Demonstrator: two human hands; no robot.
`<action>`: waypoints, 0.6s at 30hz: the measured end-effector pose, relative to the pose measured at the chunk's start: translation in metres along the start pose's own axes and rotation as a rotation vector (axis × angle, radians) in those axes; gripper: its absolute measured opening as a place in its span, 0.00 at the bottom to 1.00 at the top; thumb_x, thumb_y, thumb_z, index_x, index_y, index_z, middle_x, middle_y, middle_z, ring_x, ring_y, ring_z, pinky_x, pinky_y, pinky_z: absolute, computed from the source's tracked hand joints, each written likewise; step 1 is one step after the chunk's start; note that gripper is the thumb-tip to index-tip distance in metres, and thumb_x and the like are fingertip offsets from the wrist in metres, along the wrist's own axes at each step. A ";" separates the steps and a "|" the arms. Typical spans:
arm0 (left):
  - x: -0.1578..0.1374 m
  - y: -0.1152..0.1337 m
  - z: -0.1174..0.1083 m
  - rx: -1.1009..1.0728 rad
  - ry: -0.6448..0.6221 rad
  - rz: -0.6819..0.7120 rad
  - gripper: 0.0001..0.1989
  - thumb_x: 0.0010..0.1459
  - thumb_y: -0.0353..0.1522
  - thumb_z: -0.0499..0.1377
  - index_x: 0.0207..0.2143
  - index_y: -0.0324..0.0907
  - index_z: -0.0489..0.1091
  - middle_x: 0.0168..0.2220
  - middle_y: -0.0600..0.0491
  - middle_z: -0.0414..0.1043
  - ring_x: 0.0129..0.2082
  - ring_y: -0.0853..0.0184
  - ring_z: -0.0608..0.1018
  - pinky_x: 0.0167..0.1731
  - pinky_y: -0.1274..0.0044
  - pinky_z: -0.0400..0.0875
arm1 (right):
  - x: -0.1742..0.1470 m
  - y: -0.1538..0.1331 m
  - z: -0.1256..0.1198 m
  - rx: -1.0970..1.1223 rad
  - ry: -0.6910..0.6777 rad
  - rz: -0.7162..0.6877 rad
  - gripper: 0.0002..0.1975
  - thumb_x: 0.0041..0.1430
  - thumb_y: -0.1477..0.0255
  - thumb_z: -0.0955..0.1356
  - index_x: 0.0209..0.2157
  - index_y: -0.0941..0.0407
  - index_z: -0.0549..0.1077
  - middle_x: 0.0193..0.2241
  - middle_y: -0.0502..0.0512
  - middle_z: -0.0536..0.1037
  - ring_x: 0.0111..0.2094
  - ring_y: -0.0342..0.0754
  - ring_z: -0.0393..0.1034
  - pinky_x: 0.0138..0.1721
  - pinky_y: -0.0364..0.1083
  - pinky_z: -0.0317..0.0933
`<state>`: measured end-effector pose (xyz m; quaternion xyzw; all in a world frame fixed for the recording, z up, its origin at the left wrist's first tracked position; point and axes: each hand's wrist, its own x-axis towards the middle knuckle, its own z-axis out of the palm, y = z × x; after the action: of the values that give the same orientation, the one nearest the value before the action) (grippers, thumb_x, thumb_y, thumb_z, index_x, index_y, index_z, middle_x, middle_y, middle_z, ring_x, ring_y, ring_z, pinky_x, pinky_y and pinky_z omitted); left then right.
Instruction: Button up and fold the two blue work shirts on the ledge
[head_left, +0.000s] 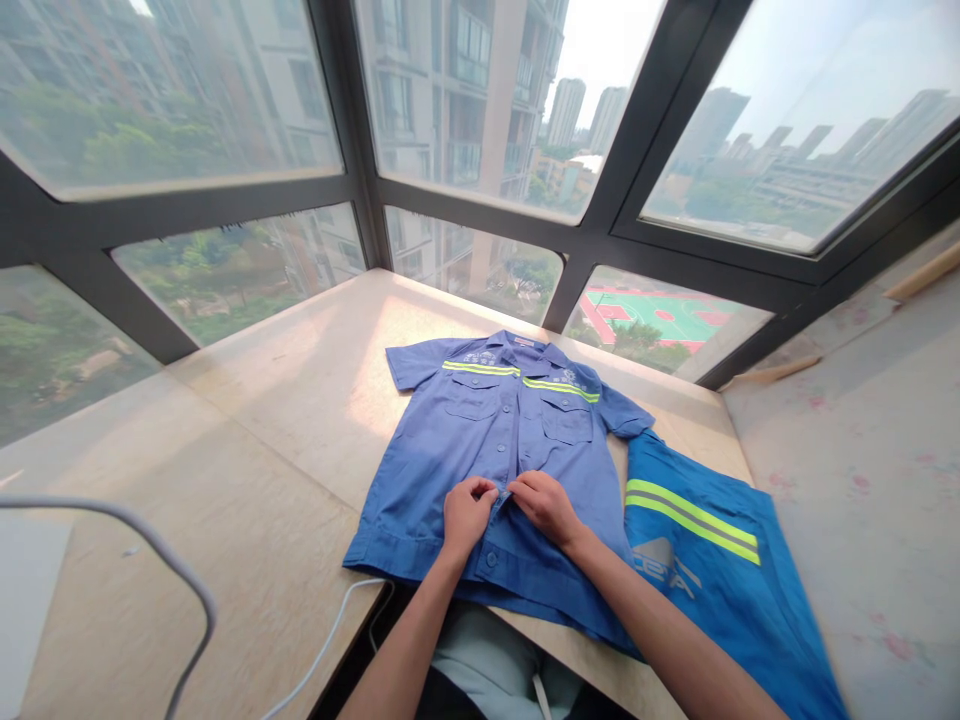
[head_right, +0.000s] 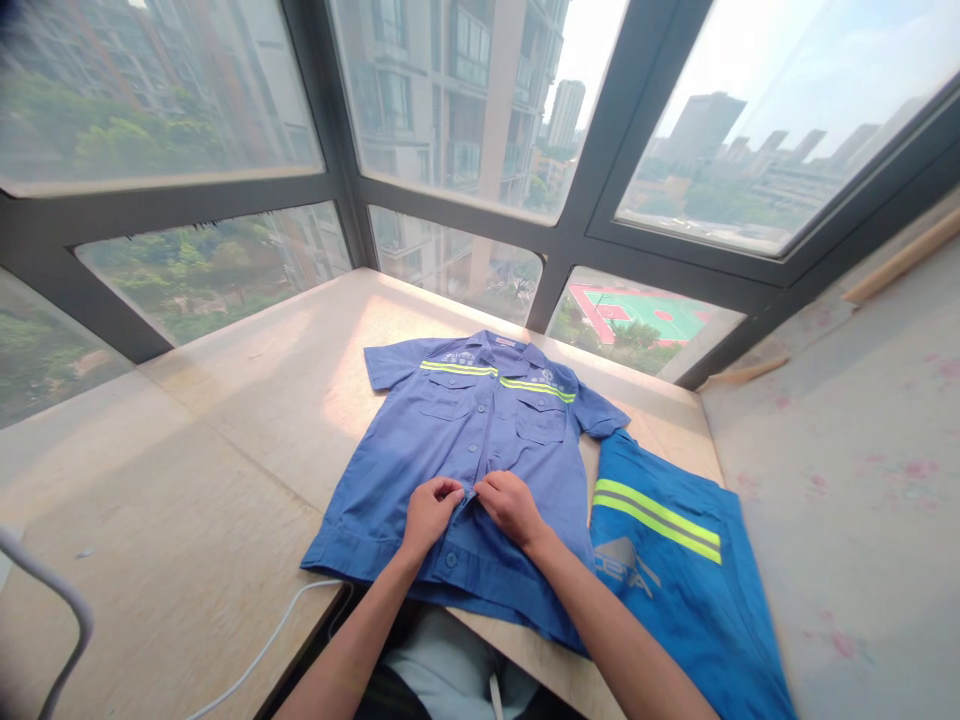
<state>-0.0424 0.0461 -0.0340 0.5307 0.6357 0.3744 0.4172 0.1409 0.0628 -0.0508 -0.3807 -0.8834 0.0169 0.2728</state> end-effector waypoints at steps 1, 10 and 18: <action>0.000 0.000 0.000 -0.005 -0.003 -0.004 0.05 0.51 0.30 0.61 0.28 0.41 0.77 0.28 0.54 0.79 0.30 0.66 0.78 0.34 0.76 0.69 | -0.001 0.000 -0.001 0.005 0.006 -0.002 0.13 0.70 0.74 0.61 0.34 0.55 0.75 0.30 0.55 0.74 0.32 0.47 0.65 0.35 0.46 0.56; 0.005 -0.001 -0.002 -0.039 -0.058 -0.025 0.05 0.51 0.30 0.61 0.28 0.40 0.78 0.28 0.52 0.80 0.30 0.65 0.78 0.34 0.76 0.70 | -0.002 -0.001 0.005 0.016 0.034 -0.030 0.13 0.69 0.74 0.61 0.42 0.53 0.77 0.31 0.55 0.75 0.31 0.47 0.66 0.34 0.46 0.59; 0.005 0.002 -0.002 0.011 -0.072 -0.022 0.06 0.53 0.29 0.60 0.29 0.40 0.78 0.29 0.52 0.81 0.31 0.64 0.80 0.35 0.75 0.70 | -0.006 0.002 0.013 0.004 0.018 -0.057 0.17 0.69 0.76 0.60 0.52 0.51 0.75 0.32 0.55 0.75 0.31 0.46 0.66 0.33 0.45 0.60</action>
<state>-0.0441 0.0512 -0.0325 0.5391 0.6280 0.3471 0.4410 0.1394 0.0628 -0.0651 -0.3551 -0.8913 0.0076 0.2818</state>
